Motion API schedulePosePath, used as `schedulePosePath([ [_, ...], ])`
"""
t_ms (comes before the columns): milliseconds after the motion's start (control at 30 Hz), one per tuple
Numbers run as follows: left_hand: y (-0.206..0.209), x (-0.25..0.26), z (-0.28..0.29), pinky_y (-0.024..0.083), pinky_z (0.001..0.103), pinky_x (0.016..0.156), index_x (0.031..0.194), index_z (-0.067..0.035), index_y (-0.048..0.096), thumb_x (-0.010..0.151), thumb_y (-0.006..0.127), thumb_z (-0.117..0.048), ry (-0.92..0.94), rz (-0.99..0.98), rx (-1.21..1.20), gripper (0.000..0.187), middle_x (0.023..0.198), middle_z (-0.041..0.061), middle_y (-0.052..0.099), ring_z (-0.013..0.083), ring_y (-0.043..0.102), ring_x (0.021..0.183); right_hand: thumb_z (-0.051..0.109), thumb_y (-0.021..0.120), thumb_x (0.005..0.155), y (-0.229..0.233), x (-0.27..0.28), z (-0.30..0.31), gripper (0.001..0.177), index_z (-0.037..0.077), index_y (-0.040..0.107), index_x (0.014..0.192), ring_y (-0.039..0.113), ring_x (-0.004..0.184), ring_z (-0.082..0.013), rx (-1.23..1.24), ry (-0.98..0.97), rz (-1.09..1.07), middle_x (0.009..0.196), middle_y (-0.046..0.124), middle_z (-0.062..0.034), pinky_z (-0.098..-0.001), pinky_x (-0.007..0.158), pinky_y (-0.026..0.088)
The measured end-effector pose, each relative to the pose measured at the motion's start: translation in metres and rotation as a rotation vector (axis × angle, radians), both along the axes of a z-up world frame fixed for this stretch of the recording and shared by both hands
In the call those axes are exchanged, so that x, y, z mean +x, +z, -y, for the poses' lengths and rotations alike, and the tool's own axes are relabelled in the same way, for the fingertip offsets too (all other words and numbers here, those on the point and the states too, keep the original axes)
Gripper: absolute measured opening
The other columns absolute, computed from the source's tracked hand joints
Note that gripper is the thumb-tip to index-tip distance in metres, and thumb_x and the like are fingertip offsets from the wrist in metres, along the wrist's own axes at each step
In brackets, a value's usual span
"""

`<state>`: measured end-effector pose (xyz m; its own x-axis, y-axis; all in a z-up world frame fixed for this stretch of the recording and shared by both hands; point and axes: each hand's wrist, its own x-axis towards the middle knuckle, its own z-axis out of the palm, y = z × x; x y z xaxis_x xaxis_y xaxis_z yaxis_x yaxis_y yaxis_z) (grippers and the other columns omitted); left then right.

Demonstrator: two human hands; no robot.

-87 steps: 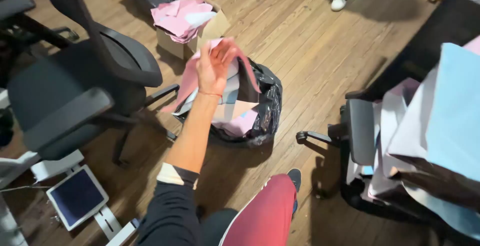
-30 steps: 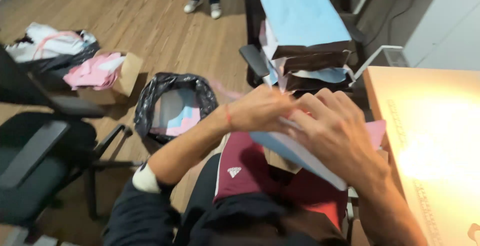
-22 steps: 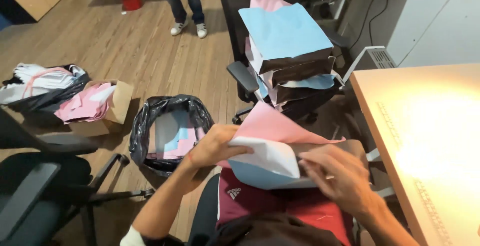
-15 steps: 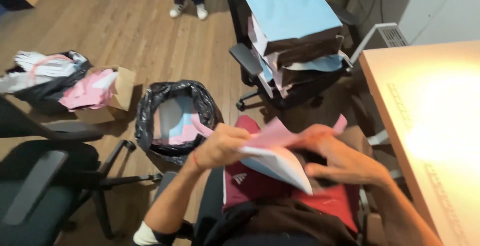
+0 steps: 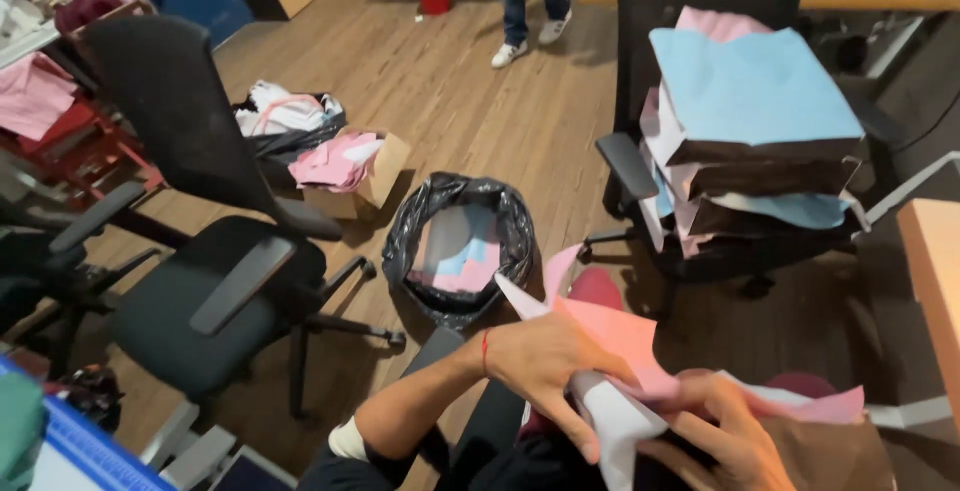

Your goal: Sewing fabric panels together using an industrial sewing machine to create bags or covers.

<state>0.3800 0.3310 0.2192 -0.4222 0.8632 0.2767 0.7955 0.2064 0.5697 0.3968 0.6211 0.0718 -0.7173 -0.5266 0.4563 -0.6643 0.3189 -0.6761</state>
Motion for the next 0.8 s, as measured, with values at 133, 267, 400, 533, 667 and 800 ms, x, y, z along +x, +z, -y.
schedulePosePath([
  [133, -0.005, 0.027, -0.004, 0.054, 0.035, 0.067, 0.104, -0.008, 0.07, 0.077, 0.08, -0.062, 0.194, -0.094, -0.064, 0.061, 0.082, 0.008, 0.068, 0.0255, 0.069, 0.077, 0.028, 0.09, 0.066, 0.081, 0.02, 0.041, 0.034, 0.015, 0.069, 0.089, 0.061, 0.12, -0.0322, -0.109, -0.138, -0.449, 0.124, 0.064, -0.0133, -0.0404, 0.097, 0.052],
  [267, -0.002, 0.04, -0.005, 0.052, 0.036, 0.076, 0.094, -0.01, 0.068, 0.084, 0.077, -0.061, 0.319, -0.245, -0.02, 0.052, 0.084, 0.007, 0.066, 0.0256, 0.068, 0.083, 0.025, 0.087, 0.059, 0.087, 0.016, 0.044, 0.03, 0.014, 0.07, 0.082, 0.062, 0.11, -0.036, -0.006, -0.194, -0.557, 0.109, 0.067, -0.0089, -0.045, 0.089, 0.05],
  [400, 0.006, 0.036, -0.006, 0.049, 0.04, 0.081, 0.093, -0.008, 0.066, 0.076, 0.079, -0.065, 0.435, -0.295, -0.109, 0.061, 0.084, 0.009, 0.064, 0.0289, 0.065, 0.084, 0.021, 0.09, 0.062, 0.065, 0.01, 0.037, 0.028, 0.012, 0.076, 0.084, 0.065, 0.09, -0.0265, 0.026, -0.153, -0.432, 0.09, 0.071, 0.002, -0.0359, 0.075, 0.053],
  [533, -0.017, 0.017, 0.002, 0.045, 0.038, 0.091, 0.093, -0.008, 0.064, 0.077, 0.078, -0.061, 0.397, -0.276, -0.111, 0.057, 0.086, 0.008, 0.062, 0.0275, 0.064, 0.09, 0.02, 0.088, 0.067, 0.062, 0.012, 0.031, 0.026, 0.008, 0.075, 0.086, 0.068, 0.078, -0.0256, 0.098, -0.128, -0.244, 0.085, 0.07, -0.002, -0.0362, 0.068, 0.054],
  [667, -0.013, 0.015, -0.002, 0.041, 0.035, 0.105, 0.103, -0.012, 0.065, 0.088, 0.076, -0.037, 0.225, -0.36, 0.074, 0.032, 0.107, 0.006, 0.067, 0.0228, 0.064, 0.107, 0.013, 0.078, 0.078, 0.067, 0.011, 0.031, 0.021, 0.006, 0.074, 0.097, 0.071, 0.083, -0.0289, 0.168, -0.033, -0.005, 0.095, 0.072, -0.0065, -0.0358, 0.068, 0.056],
  [800, -0.043, 0.009, -0.002, 0.039, 0.037, 0.1, 0.103, -0.013, 0.067, 0.085, 0.081, -0.034, 0.221, -0.343, 0.093, 0.031, 0.106, 0.004, 0.068, 0.0215, 0.064, 0.105, 0.014, 0.074, 0.082, 0.063, 0.005, 0.034, 0.02, 0.006, 0.072, 0.1, 0.071, 0.086, -0.0311, 0.185, 0.021, 0.092, 0.1, 0.072, -0.0072, -0.0365, 0.071, 0.056],
])
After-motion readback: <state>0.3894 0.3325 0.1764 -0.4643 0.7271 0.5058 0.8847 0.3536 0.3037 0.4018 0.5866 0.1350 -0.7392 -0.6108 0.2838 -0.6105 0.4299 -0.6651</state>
